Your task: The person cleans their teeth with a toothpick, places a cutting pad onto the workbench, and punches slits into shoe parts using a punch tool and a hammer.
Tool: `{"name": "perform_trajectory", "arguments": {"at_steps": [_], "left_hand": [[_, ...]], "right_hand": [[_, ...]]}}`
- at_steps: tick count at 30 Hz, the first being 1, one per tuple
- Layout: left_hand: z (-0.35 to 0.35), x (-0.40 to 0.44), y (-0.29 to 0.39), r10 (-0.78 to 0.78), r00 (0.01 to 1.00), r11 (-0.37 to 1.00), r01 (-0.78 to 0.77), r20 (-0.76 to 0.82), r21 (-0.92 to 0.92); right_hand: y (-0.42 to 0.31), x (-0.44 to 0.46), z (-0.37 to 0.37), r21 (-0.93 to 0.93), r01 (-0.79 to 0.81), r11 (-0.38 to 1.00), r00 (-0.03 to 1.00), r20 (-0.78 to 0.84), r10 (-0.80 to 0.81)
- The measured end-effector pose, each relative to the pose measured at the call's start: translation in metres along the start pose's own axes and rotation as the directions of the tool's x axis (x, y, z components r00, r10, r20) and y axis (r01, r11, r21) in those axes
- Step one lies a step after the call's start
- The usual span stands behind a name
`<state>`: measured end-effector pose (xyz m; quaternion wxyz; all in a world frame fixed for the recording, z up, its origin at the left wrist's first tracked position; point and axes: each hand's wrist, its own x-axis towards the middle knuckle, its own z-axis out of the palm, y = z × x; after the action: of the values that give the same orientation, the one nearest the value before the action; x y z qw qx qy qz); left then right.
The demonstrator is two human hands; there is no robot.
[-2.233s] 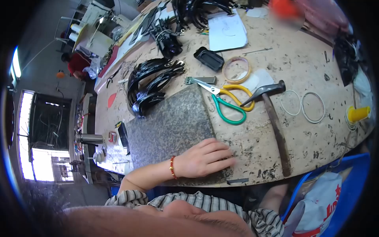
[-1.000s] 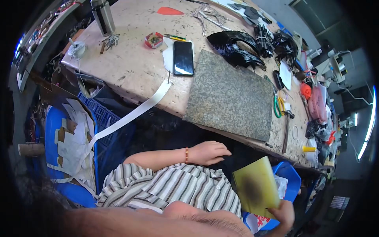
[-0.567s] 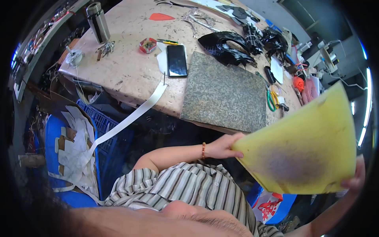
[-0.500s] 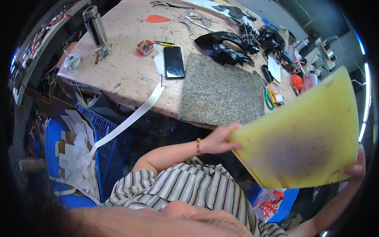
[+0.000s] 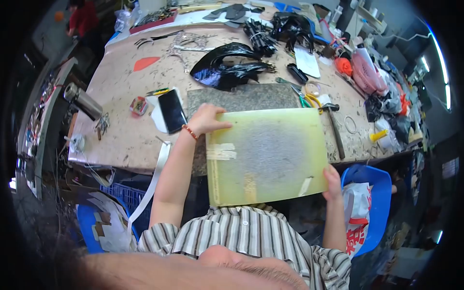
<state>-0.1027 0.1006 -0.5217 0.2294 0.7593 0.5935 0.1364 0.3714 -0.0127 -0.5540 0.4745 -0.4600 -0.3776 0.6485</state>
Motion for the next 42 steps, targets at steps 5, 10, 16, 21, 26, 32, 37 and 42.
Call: {"name": "perform_trajectory", "arguments": {"at_steps": [5, 10, 16, 21, 26, 32, 37, 42], "left_hand": [[-0.04, -0.007, 0.049, 0.249, 0.89, 0.963, -0.186, -0.381, 0.195], [-0.064, 0.06, 0.061, 0.31, 0.925, 0.93, -0.248, -0.218, 0.27], [-0.026, 0.137, 0.004, 0.187, 0.974, 0.906, -0.119, -0.132, 0.407], [-0.022, 0.148, -0.011, 0.223, 0.957, 0.918, -0.142, -0.187, 0.37], [-0.048, 0.148, -0.006, 0.059, 0.951, 0.998, -0.047, -0.304, 0.048], [-0.117, 0.127, 0.039, -0.027, 0.759, 0.922, -0.232, -0.65, -0.31], [-0.087, 0.081, 0.095, 0.298, 0.858, 0.945, -0.203, -0.418, 0.256], [-0.007, 0.043, 0.098, 0.335, 0.942, 0.935, -0.333, 0.003, 0.119]], "right_hand": [[0.014, 0.016, 0.037, 0.055, -0.055, 0.997, 0.998, -0.038, 0.058], [0.002, 0.041, 0.052, -0.436, -0.014, 0.9, 0.991, -0.125, -0.045], [-0.058, 0.076, 0.059, -0.998, -0.004, 0.057, 0.999, -0.002, 0.033], [-0.095, 0.154, 0.054, -0.997, 0.061, 0.038, 0.974, 0.052, -0.219], [-0.088, 0.273, 0.028, -0.997, 0.081, -0.014, 0.917, 0.081, -0.39], [-0.086, 0.307, 0.017, -0.939, 0.337, -0.067, 0.917, 0.344, -0.201], [-0.084, 0.344, -0.008, -0.969, 0.242, -0.045, 0.94, 0.246, -0.236], [-0.104, 0.378, 0.03, -0.992, 0.11, -0.057, 0.933, 0.122, -0.338]]}}
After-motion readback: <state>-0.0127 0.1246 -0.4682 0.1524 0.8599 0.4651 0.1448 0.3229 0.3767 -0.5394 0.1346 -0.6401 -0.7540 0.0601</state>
